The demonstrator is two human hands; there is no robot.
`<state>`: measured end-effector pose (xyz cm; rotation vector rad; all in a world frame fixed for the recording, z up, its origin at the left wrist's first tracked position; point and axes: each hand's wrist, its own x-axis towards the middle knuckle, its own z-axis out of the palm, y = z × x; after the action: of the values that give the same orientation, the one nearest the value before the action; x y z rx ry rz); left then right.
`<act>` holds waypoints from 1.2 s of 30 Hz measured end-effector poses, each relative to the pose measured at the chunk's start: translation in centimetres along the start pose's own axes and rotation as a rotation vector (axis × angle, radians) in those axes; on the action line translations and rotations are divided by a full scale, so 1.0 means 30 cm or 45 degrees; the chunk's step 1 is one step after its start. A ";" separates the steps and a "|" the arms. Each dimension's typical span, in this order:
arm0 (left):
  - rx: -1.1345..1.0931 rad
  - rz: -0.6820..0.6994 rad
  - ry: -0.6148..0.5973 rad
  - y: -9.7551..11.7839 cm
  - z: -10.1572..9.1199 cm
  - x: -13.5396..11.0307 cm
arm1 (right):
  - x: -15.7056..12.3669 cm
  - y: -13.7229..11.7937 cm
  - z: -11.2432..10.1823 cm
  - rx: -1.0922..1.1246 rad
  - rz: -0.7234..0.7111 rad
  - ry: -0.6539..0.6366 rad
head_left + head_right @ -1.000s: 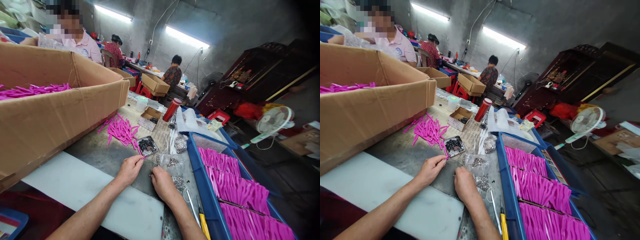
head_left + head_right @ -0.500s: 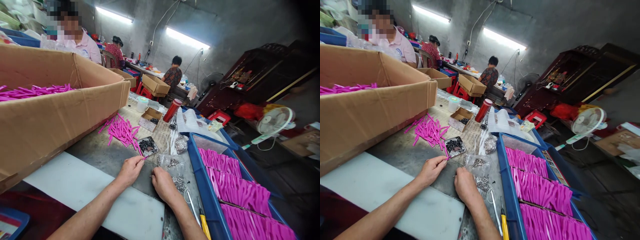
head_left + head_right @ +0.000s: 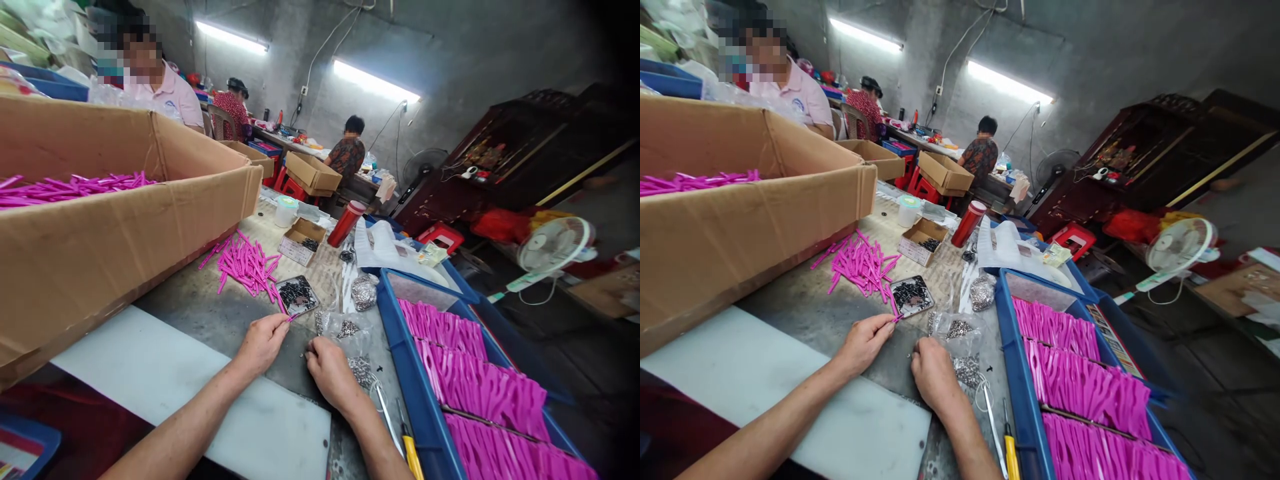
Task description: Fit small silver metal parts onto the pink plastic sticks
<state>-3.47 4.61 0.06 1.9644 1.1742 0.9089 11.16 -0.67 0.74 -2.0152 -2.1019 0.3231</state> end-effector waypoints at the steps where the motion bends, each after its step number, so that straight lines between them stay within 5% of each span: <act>1: 0.007 0.005 0.007 -0.001 0.001 0.000 | -0.001 0.000 -0.001 0.012 0.002 0.005; 36: -0.030 0.015 -0.026 0.000 0.002 -0.004 | -0.003 -0.010 -0.017 0.583 0.030 0.194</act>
<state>-3.45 4.50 0.00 1.9594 1.1370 0.9028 11.04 -0.75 1.32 -1.7347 -1.7218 0.5756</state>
